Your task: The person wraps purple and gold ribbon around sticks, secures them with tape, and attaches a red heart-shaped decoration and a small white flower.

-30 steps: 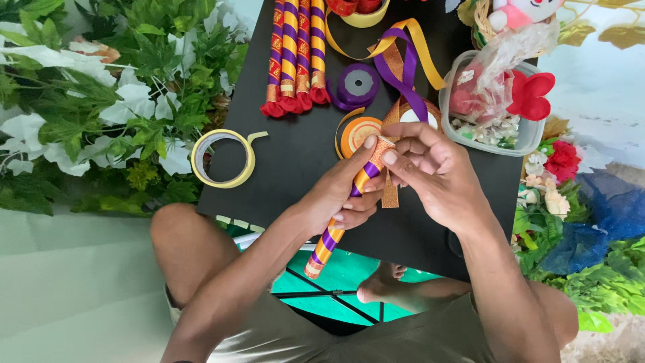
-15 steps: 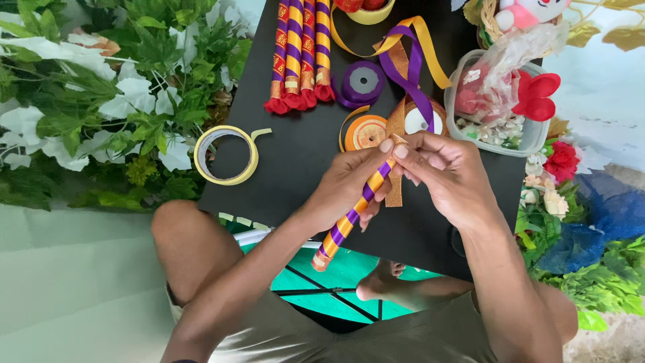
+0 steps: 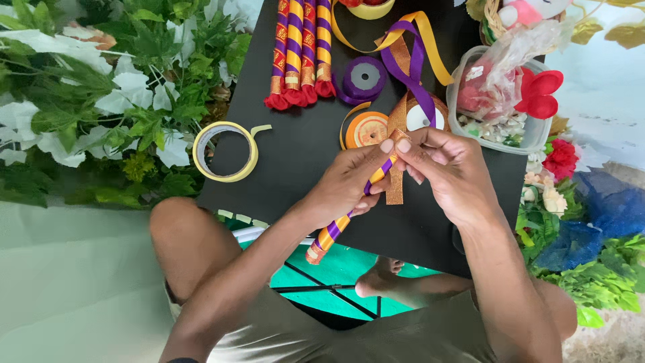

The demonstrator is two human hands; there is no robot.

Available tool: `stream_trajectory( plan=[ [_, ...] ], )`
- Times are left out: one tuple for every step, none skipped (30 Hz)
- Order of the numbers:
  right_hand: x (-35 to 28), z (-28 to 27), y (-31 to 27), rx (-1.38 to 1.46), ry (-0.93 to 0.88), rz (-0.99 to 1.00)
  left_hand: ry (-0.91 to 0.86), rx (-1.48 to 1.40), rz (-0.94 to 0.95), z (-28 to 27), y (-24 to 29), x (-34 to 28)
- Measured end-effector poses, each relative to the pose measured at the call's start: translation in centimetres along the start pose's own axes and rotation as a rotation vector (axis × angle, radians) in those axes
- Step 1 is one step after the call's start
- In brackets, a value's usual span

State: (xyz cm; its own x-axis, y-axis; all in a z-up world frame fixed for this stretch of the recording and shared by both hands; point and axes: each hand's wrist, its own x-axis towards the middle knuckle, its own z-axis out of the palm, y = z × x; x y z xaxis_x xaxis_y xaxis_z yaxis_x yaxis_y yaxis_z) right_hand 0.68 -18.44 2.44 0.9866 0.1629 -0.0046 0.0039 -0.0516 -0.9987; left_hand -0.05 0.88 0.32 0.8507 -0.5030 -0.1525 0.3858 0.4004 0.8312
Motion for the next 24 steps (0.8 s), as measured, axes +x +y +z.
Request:
stream_trajectory(
  plan=[
    [0.0, 0.2, -0.2, 0.001, 0.000, 0.001, 0.001, 0.000, -0.001, 0.0, 0.1, 0.0],
    [-0.1, 0.4, -0.5, 0.001, 0.008, 0.003, 0.004, -0.001, -0.005, 0.0, 0.2, 0.0],
    [-0.1, 0.7, -0.7, 0.002, 0.016, 0.005, 0.008, -0.003, -0.010, 0.0, 0.3, -0.1],
    [-0.1, 0.8, -0.9, 0.001, 0.014, 0.004, 0.008, -0.003, -0.008, 0.0, 0.5, -0.1],
    [-0.1, 0.9, -1.2, 0.005, 0.017, 0.011, 0.010, -0.013, -0.016, 0.0, 0.6, -0.1],
    [-0.2, 1.1, -1.4, 0.009, 0.019, 0.020, 0.013, -0.023, -0.026, -0.1, 0.7, -0.3],
    [-0.3, 1.2, -1.4, 0.009, 0.016, 0.020, 0.016, -0.025, -0.025, -0.1, 0.9, -0.5],
    [-0.3, 1.3, -1.4, 0.010, 0.027, 0.018, 0.009, -0.016, -0.051, -0.2, 1.1, -0.6],
    [-0.3, 1.5, -1.4, 0.010, 0.038, 0.016, 0.003, -0.008, -0.076, -0.3, 1.4, -0.6],
    [-0.3, 1.3, -0.6, 0.008, 0.035, 0.016, 0.005, -0.010, -0.074, -0.4, 1.6, -0.7],
    [-0.3, 1.1, 0.2, 0.012, 0.048, 0.009, 0.010, 0.000, -0.077, -0.4, 1.8, -0.7],
    [-0.3, 1.0, 1.0, 0.017, 0.057, 0.002, 0.019, 0.011, -0.078, -0.5, 2.0, -0.8],
    [-0.2, 1.0, 1.3, 0.016, 0.051, 0.002, 0.023, 0.009, -0.074, -0.8, 2.3, -0.8],
    [-0.2, 1.1, 1.6, -0.012, 0.062, 0.007, 0.035, 0.009, -0.065, -1.0, 2.5, -1.0],
    [-0.2, 1.2, 1.9, -0.039, 0.073, 0.011, 0.047, 0.008, -0.056, -1.3, 2.8, -1.1],
    [-0.6, 1.8, 1.3, -0.037, 0.063, 0.019, 0.059, 0.003, -0.059, -1.9, 3.8, -1.3],
    [-1.1, 2.4, 0.8, -0.072, 0.073, 0.024, 0.108, 0.001, -0.009, -2.7, 4.8, -1.6],
    [-1.7, 3.2, 0.3, -0.105, 0.078, 0.035, 0.164, -0.002, 0.038, -3.4, 5.7, -2.1],
    [-2.5, 3.9, 0.4, -0.100, 0.063, 0.048, 0.183, -0.008, 0.031, -4.6, 6.5, -2.4],
    [-3.3, 4.7, 0.5, -0.164, 0.025, 0.089, 0.232, -0.019, 0.053, -5.8, 7.4, -2.6],
    [-3.9, 5.4, 0.6, -0.227, -0.015, 0.128, 0.280, -0.029, 0.076, -7.1, 8.4, -2.8],
    [-5.0, 7.1, 0.4, -0.222, -0.032, 0.131, 0.298, -0.031, 0.077, -7.9, 9.3, -3.7],
    [-6.1, 8.7, 0.2, -0.224, -0.103, 0.166, 0.314, -0.011, 0.134, -8.8, 10.2, -4.6],
    [-7.4, 10.0, -0.1, -0.231, -0.165, 0.205, 0.319, 0.004, 0.187, -9.3, 11.0, -5.2]
  ],
)
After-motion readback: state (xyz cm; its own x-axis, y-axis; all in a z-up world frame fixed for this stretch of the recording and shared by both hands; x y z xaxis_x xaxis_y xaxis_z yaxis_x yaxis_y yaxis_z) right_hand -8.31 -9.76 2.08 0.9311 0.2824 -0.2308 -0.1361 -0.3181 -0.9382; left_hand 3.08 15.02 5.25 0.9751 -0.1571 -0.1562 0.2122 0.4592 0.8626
